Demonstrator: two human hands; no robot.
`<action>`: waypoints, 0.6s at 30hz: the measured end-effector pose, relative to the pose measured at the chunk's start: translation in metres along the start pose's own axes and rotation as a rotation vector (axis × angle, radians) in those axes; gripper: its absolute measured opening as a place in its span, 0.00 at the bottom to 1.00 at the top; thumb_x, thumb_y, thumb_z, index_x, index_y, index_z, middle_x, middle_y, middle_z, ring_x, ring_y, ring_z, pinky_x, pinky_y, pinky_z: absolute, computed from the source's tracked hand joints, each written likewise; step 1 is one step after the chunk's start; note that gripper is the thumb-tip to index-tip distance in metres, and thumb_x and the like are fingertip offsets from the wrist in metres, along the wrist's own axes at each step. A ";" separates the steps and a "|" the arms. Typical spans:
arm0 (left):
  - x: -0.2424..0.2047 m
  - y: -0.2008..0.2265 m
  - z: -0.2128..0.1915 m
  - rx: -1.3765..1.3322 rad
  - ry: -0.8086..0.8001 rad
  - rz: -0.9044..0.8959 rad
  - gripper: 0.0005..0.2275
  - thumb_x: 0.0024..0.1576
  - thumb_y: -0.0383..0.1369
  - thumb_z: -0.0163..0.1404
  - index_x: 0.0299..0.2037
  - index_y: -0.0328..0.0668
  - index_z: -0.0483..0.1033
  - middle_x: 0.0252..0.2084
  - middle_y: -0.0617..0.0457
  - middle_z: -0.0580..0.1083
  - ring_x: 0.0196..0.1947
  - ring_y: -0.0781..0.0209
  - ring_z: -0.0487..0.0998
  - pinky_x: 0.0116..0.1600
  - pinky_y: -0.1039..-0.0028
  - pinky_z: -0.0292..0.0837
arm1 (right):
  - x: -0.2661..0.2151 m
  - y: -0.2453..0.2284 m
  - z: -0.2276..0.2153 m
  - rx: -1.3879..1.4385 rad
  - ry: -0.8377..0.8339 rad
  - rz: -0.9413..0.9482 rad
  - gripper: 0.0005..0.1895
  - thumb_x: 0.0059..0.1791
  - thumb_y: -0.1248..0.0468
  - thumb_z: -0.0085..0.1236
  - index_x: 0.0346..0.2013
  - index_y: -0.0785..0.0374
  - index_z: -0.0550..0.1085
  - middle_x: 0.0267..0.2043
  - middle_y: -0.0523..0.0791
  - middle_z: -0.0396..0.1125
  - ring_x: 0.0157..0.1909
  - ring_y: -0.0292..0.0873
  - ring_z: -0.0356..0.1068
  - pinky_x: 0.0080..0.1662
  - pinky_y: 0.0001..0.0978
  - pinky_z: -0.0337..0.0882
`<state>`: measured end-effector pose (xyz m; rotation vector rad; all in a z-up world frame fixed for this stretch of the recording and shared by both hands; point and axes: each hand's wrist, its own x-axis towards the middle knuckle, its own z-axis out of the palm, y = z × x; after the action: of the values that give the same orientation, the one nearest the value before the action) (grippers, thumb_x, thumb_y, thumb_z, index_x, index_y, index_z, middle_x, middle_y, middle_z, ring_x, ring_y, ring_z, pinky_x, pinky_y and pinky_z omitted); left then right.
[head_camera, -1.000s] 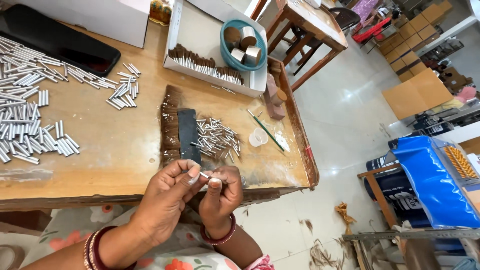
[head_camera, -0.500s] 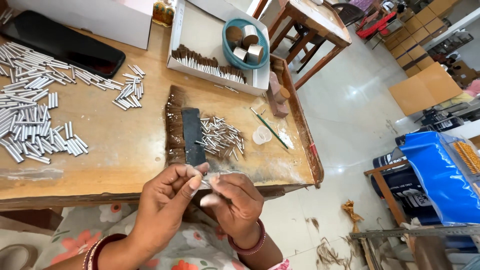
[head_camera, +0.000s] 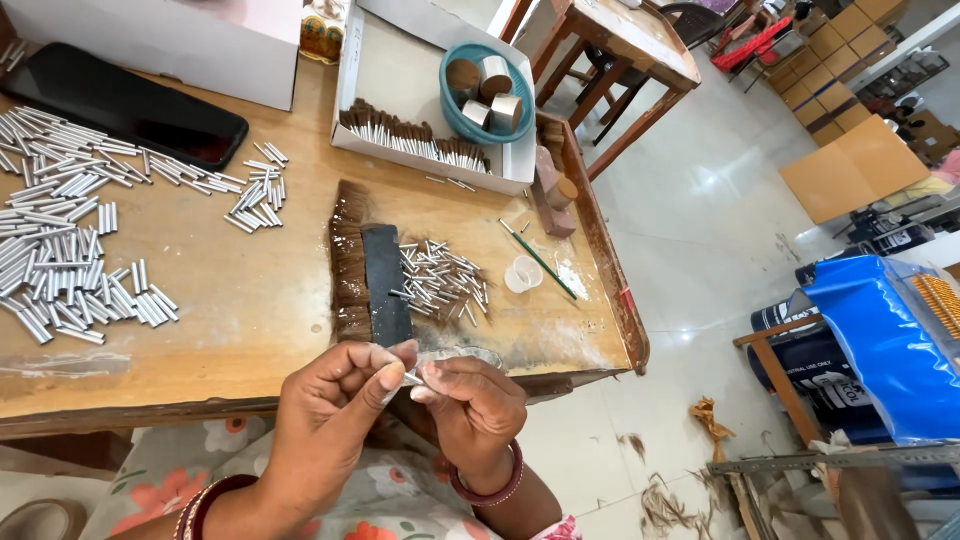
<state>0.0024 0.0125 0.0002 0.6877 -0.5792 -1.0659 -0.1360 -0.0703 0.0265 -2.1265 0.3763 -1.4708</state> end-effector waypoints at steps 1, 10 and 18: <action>-0.001 -0.003 0.000 0.002 0.001 0.000 0.07 0.61 0.28 0.54 0.40 0.28 0.77 0.46 0.45 0.81 0.48 0.69 0.78 0.54 0.76 0.71 | 0.000 -0.001 0.000 0.002 0.001 0.000 0.10 0.45 0.73 0.71 0.38 0.67 0.77 0.38 0.50 0.76 0.37 0.41 0.77 0.40 0.28 0.77; -0.005 -0.002 0.006 -0.005 -0.056 0.139 0.05 0.63 0.26 0.52 0.41 0.29 0.76 0.38 0.51 0.81 0.51 0.67 0.78 0.62 0.71 0.69 | -0.001 -0.003 0.006 0.042 -0.004 -0.067 0.11 0.44 0.72 0.70 0.37 0.68 0.75 0.39 0.52 0.76 0.41 0.43 0.79 0.43 0.29 0.79; 0.006 -0.015 -0.003 0.039 -0.063 0.192 0.04 0.61 0.26 0.52 0.38 0.30 0.77 0.38 0.54 0.80 0.51 0.65 0.79 0.65 0.67 0.68 | 0.000 0.010 0.010 0.050 0.000 -0.065 0.09 0.46 0.72 0.70 0.35 0.67 0.76 0.37 0.51 0.77 0.39 0.44 0.80 0.42 0.29 0.79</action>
<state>-0.0017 0.0028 -0.0119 0.6209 -0.7077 -0.9018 -0.1263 -0.0758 0.0179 -2.1169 0.2697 -1.5003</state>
